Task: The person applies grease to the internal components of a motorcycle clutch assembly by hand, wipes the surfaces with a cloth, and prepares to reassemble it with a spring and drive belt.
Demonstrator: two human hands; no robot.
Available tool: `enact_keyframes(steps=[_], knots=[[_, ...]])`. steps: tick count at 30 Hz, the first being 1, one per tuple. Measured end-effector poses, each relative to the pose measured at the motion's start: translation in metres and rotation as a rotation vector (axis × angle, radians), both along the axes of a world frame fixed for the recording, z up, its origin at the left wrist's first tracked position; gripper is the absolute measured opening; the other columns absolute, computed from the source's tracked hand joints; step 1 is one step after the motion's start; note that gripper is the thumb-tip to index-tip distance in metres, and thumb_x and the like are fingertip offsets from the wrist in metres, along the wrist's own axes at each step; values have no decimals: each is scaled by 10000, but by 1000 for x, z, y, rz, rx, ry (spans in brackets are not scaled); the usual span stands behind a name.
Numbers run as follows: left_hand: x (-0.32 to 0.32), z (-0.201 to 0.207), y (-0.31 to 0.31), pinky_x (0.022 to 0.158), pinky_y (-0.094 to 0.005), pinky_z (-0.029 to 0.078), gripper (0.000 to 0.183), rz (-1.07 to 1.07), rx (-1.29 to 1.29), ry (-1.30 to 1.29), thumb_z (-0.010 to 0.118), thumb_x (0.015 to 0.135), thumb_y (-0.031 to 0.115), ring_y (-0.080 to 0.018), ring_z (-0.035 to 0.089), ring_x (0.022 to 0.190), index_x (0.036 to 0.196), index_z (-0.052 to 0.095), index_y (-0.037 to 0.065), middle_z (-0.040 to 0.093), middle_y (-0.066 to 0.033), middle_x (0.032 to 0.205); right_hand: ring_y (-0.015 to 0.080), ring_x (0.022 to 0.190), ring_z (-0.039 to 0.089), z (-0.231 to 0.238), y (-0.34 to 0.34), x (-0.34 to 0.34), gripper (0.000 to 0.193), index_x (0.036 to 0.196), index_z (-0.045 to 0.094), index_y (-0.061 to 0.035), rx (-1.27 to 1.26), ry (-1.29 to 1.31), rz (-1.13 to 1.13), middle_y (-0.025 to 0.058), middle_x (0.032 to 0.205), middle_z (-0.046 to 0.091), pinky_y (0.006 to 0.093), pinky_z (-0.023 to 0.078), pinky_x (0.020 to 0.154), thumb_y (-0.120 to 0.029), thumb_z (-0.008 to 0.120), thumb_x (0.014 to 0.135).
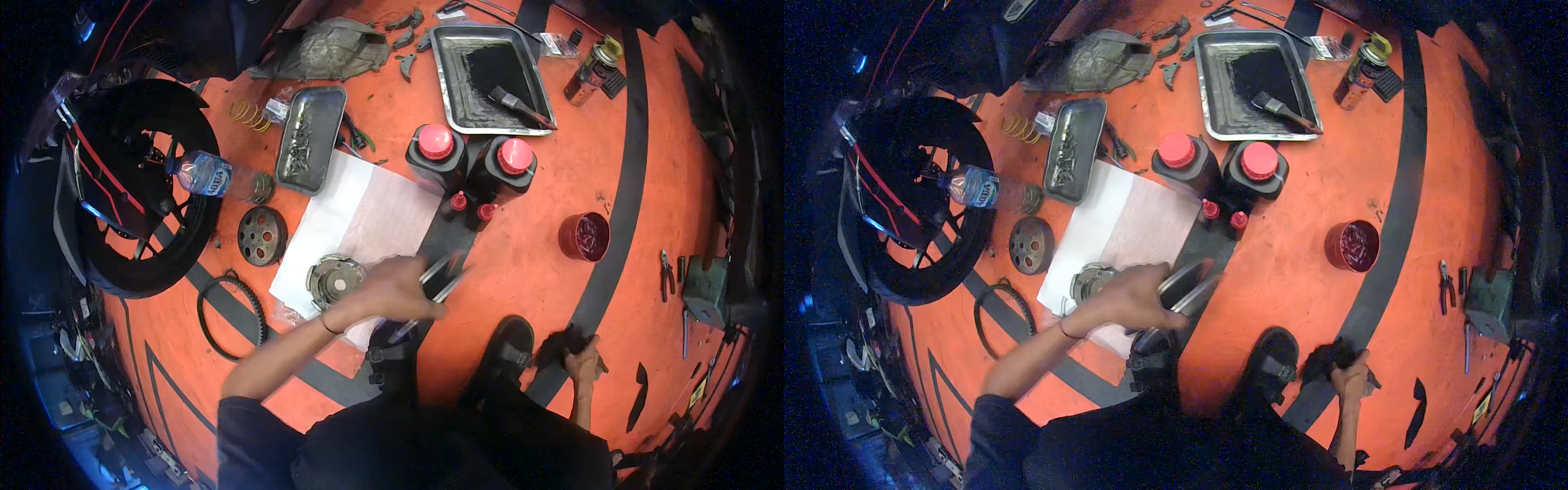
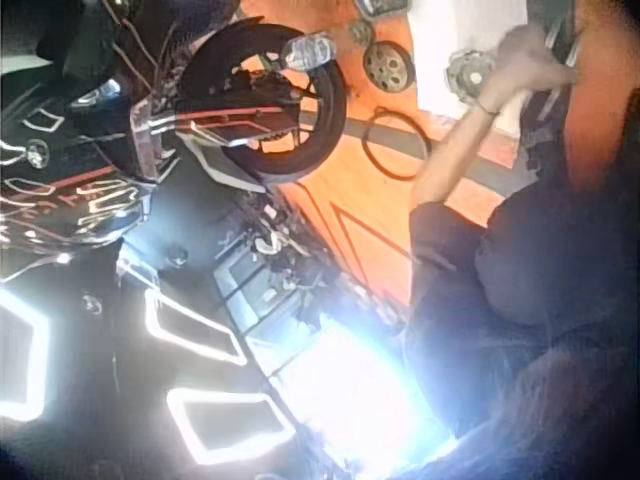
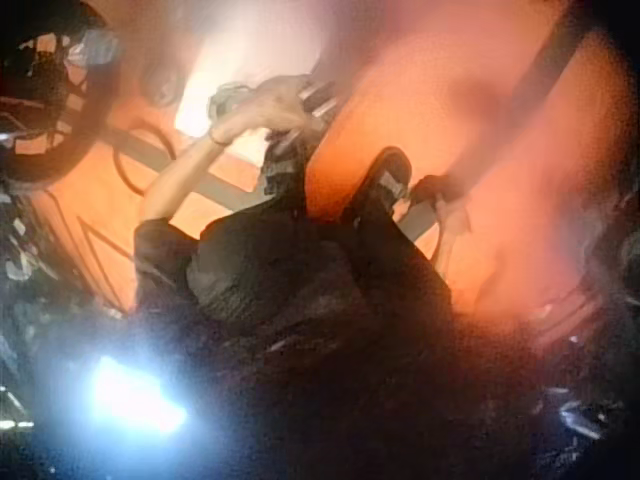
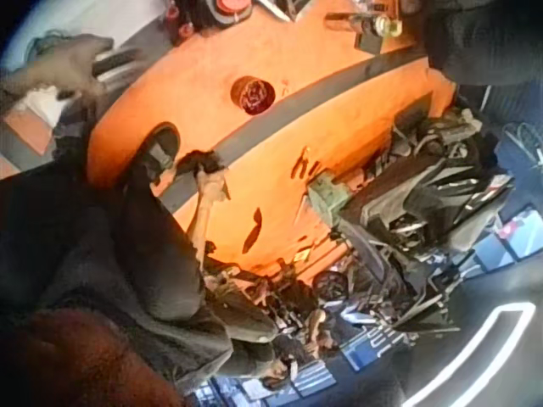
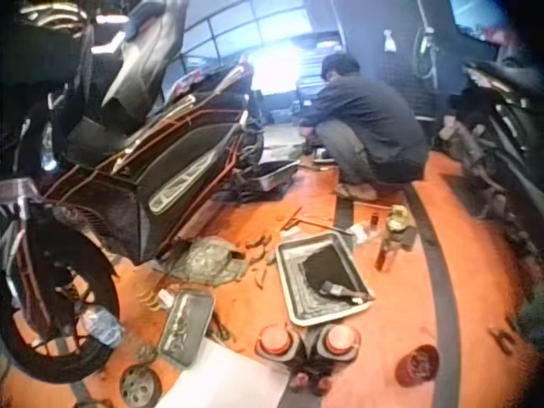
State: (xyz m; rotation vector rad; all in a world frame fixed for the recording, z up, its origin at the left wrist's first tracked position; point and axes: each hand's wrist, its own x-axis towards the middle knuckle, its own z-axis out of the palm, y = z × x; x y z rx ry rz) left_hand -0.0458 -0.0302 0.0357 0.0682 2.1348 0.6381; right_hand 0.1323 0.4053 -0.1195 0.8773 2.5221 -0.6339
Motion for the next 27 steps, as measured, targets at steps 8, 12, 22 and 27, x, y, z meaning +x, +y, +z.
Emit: enact_keyframes(steps=[8, 12, 22, 27], knots=[[-49, -22, -92, 842, -424, 512, 744, -137, -219, 351, 835, 566, 323, -372, 654, 968, 1153, 584, -58, 665, -254, 1001, 426, 1173, 566, -20, 11, 14, 706, 1368, 432, 43, 46, 11, 175, 296, 1271, 554, 470, 484, 977, -160, 757, 776], [-52, -39, -98, 800, -458, 515, 567, -91, -274, 464, 830, 580, 237, -387, 624, 965, 996, 541, -19, 635, -237, 967, 428, 1206, 538, -31, 13, 25, 733, 1402, 410, 13, 100, 40, 168, 291, 1312, 526, 476, 460, 1008, -178, 760, 788], [23, -141, -22, 621, -321, 535, 487, -220, -456, 875, 832, 605, 322, -200, 576, 876, 911, 529, 94, 542, -53, 881, 429, 1175, 559, -31, 13, 24, 734, 1360, 378, 30, 25, 102, 141, 299, 1255, 557, 471, 467, 986, -174, 773, 776], [34, -164, -11, 679, -368, 531, 508, -204, -534, 815, 816, 644, 336, -226, 546, 953, 978, 535, 76, 518, -67, 951, 412, 1038, 623, -15, -1, 19, 699, 1252, 381, 23, 117, 24, 84, 272, 1106, 615, 477, 495, 877, -233, 812, 767]])
